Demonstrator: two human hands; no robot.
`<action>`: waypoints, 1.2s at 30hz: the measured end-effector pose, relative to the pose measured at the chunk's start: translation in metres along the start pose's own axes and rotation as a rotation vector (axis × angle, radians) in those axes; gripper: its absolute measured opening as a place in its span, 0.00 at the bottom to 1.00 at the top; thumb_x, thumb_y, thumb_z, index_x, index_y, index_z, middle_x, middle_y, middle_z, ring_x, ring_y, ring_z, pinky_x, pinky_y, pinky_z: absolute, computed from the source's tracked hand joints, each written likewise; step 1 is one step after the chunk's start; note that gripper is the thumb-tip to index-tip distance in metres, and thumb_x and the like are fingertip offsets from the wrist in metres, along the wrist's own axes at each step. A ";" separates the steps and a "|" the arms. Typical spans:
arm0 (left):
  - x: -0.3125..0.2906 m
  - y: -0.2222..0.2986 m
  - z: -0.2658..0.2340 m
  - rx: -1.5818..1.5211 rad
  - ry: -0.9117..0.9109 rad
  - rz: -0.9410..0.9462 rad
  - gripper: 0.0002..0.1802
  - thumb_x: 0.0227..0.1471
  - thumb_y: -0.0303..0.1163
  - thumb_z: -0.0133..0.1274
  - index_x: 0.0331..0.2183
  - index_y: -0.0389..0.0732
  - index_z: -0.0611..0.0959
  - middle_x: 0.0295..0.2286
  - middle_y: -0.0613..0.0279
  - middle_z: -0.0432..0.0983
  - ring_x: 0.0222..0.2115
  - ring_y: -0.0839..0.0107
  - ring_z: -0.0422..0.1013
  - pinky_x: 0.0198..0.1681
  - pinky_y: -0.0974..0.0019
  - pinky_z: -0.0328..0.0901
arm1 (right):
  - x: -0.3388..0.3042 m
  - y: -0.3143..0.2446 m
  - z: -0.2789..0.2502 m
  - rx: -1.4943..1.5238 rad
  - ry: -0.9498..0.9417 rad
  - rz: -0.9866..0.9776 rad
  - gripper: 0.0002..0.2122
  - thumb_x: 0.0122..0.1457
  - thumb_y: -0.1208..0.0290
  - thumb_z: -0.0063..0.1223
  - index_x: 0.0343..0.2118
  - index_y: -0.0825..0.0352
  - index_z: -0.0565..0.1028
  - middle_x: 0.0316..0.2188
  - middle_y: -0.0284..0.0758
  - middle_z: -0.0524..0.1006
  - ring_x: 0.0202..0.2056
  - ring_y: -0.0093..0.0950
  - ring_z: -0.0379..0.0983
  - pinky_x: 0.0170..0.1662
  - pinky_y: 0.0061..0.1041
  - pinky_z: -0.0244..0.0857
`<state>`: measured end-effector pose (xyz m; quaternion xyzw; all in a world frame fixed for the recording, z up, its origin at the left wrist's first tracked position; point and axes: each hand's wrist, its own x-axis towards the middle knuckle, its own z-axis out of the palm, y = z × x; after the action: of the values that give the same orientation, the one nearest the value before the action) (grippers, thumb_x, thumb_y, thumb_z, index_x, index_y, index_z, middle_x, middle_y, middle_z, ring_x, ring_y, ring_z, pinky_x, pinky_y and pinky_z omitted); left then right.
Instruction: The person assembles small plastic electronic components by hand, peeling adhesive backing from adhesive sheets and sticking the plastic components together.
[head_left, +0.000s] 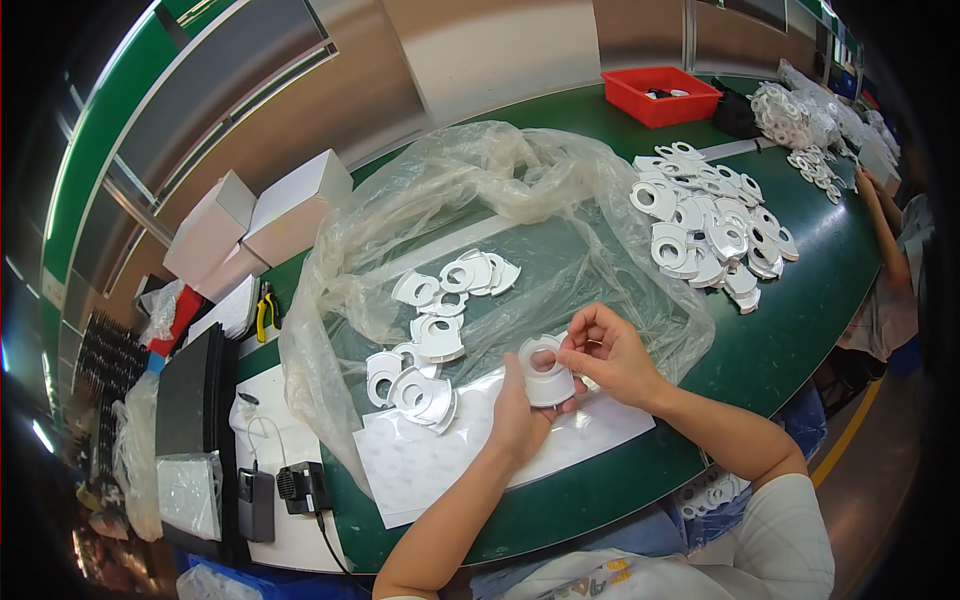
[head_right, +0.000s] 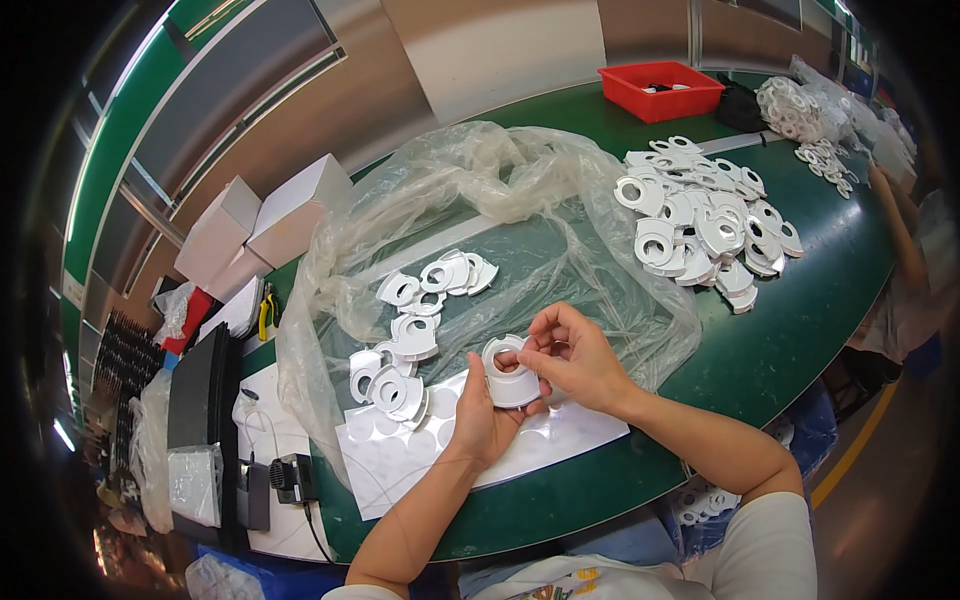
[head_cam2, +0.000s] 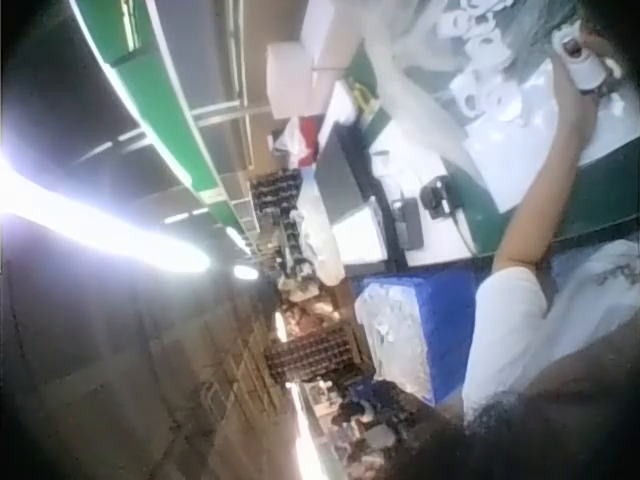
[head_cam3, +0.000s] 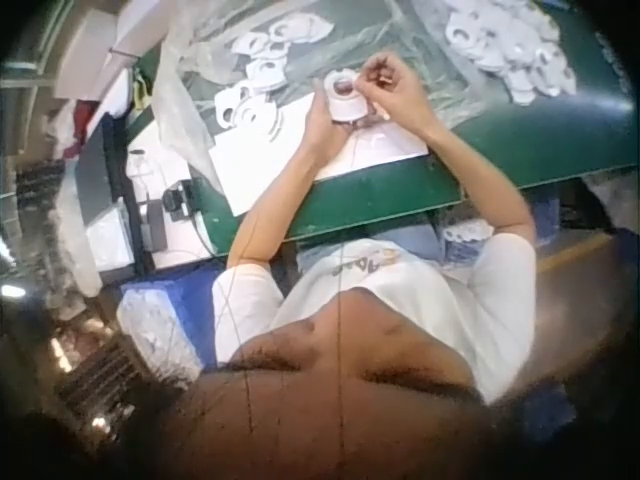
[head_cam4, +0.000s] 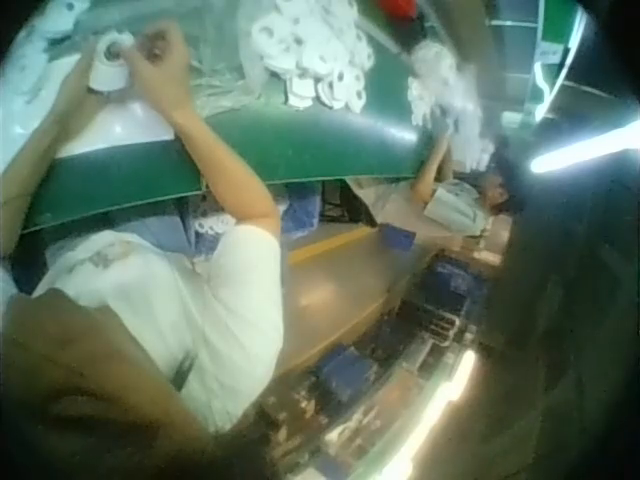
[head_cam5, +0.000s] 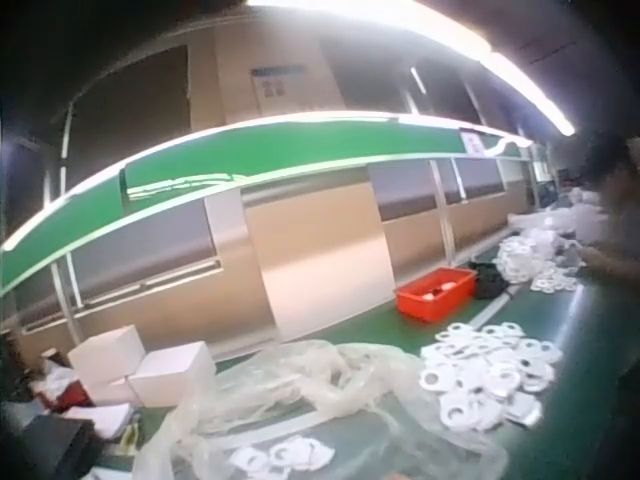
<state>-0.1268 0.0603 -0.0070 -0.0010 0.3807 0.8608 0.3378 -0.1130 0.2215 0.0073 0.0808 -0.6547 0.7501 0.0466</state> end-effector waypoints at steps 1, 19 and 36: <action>0.000 0.000 0.000 0.000 -0.001 -0.001 0.31 0.61 0.58 0.21 0.41 0.43 0.71 0.37 0.57 0.70 0.33 0.62 0.70 0.31 0.65 0.63 | 0.000 0.000 0.000 -0.006 -0.001 0.003 0.11 0.55 0.78 0.56 0.36 0.68 0.64 0.28 0.33 0.74 0.21 0.16 0.69 0.24 0.15 0.64; 0.000 -0.003 0.006 0.116 -0.058 0.039 0.15 0.60 0.38 0.40 0.43 0.39 0.69 0.37 0.57 0.70 0.34 0.68 0.70 0.30 0.68 0.64 | -0.003 -0.013 -0.006 -0.450 0.025 -0.229 0.10 0.48 0.79 0.60 0.31 0.66 0.69 0.28 0.33 0.75 0.30 0.22 0.71 0.30 0.21 0.66; 0.000 -0.011 0.008 0.194 -0.135 0.046 0.15 0.56 0.32 0.46 0.45 0.39 0.65 0.35 0.54 0.70 0.30 0.68 0.70 0.23 0.70 0.61 | 0.001 -0.025 -0.019 -0.206 0.002 0.212 0.11 0.51 0.73 0.57 0.35 0.73 0.79 0.26 0.32 0.79 0.22 0.14 0.68 0.27 0.15 0.63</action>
<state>-0.1187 0.0712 -0.0084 0.0985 0.4386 0.8254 0.3416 -0.1111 0.2435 0.0298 0.0054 -0.7332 0.6796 -0.0241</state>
